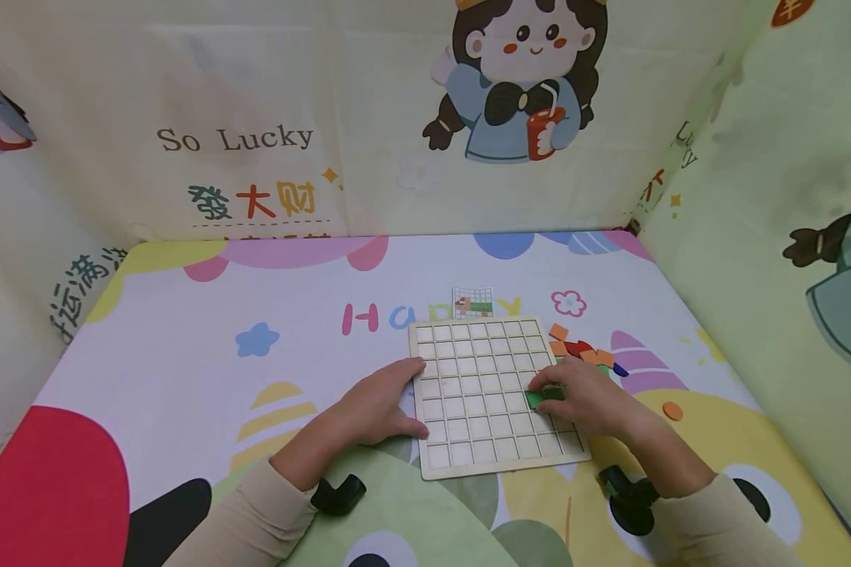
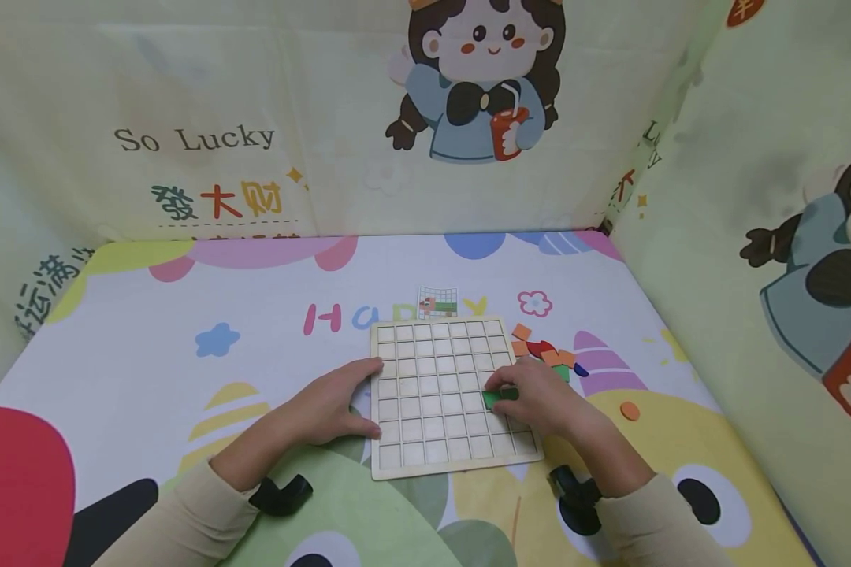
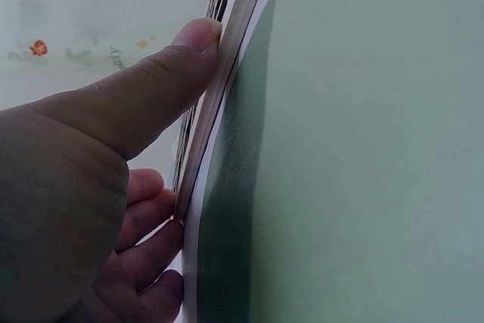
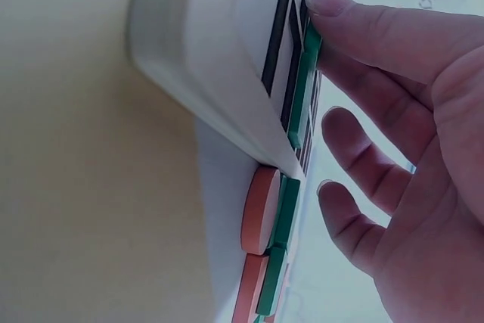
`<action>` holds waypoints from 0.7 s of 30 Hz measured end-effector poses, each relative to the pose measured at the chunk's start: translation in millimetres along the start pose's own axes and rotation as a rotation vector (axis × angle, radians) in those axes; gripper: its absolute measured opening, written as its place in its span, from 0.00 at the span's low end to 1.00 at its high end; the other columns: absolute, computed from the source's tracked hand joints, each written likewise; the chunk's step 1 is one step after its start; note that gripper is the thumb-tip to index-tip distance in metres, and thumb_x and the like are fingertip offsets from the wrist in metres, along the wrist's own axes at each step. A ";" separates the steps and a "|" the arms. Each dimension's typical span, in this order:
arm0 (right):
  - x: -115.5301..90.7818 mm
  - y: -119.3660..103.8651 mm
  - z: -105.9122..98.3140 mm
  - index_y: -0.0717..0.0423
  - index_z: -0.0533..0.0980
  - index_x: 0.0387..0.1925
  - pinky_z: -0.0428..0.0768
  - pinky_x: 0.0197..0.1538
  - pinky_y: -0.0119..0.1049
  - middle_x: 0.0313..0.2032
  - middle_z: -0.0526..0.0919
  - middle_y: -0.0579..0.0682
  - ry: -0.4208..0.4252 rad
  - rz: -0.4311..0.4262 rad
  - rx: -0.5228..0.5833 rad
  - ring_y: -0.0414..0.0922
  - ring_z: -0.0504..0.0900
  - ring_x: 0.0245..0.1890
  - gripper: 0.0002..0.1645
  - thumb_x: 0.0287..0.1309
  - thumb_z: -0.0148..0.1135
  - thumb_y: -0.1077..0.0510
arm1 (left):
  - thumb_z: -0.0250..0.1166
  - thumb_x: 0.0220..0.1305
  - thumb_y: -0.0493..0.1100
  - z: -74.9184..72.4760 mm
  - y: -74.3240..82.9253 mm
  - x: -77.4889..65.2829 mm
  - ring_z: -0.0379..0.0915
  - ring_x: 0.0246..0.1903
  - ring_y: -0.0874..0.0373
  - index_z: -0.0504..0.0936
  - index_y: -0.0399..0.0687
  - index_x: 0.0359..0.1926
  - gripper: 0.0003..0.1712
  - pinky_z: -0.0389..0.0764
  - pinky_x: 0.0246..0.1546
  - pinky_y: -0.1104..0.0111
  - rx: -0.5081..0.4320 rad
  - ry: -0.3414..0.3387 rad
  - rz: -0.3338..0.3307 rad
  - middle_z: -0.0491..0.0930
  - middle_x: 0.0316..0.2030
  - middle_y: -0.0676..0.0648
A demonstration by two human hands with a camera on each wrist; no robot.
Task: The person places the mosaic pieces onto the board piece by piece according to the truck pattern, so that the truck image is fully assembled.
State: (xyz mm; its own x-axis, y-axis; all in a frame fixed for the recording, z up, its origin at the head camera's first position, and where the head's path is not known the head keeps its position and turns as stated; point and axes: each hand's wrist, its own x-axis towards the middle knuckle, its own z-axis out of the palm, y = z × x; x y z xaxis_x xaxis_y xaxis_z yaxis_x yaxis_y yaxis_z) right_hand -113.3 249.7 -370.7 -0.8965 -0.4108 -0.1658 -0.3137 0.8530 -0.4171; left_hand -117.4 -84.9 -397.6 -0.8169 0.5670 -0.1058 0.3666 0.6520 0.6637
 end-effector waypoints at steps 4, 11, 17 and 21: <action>-0.7 -0.7 -1.0 0.47 0.86 0.44 0.76 0.43 0.42 0.39 0.80 0.40 0.000 0.001 -0.009 0.45 0.73 0.43 0.14 0.54 0.75 0.56 | 0.81 0.49 0.50 0.2 -0.4 0.3 0.66 0.62 0.51 0.66 0.41 0.68 0.50 0.69 0.64 0.57 -0.001 0.002 0.008 0.70 0.64 0.45; -0.2 -3.4 -1.9 0.50 0.86 0.43 0.77 0.44 0.43 0.39 0.81 0.41 0.021 -0.030 -0.051 0.46 0.74 0.43 0.14 0.53 0.76 0.57 | 0.81 0.49 0.50 0.1 -0.6 0.7 0.67 0.60 0.52 0.66 0.40 0.67 0.49 0.69 0.63 0.58 0.004 0.013 0.023 0.71 0.63 0.46; 0.6 -4.0 -1.3 0.50 0.85 0.43 0.78 0.45 0.45 0.39 0.81 0.42 0.020 -0.023 -0.061 0.47 0.75 0.43 0.15 0.53 0.76 0.57 | 0.81 0.49 0.49 -0.2 -0.4 -0.3 0.66 0.62 0.51 0.66 0.40 0.68 0.50 0.68 0.65 0.57 0.003 0.014 0.022 0.70 0.65 0.45; 1.1 -3.5 -0.1 0.50 0.85 0.43 0.78 0.45 0.44 0.39 0.81 0.42 0.017 -0.011 -0.056 0.46 0.75 0.43 0.15 0.53 0.76 0.56 | 0.81 0.49 0.50 0.0 -0.9 -0.6 0.65 0.64 0.50 0.65 0.40 0.69 0.51 0.67 0.65 0.57 0.005 0.011 0.016 0.69 0.66 0.45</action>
State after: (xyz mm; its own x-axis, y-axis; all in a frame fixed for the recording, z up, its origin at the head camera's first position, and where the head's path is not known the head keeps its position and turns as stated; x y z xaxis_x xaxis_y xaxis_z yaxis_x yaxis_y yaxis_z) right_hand -113.3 246.3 -369.3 -0.8979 -0.4152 -0.1460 -0.3402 0.8652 -0.3684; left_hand -117.2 -85.8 -398.1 -0.8158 0.5717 -0.0871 0.3818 0.6455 0.6614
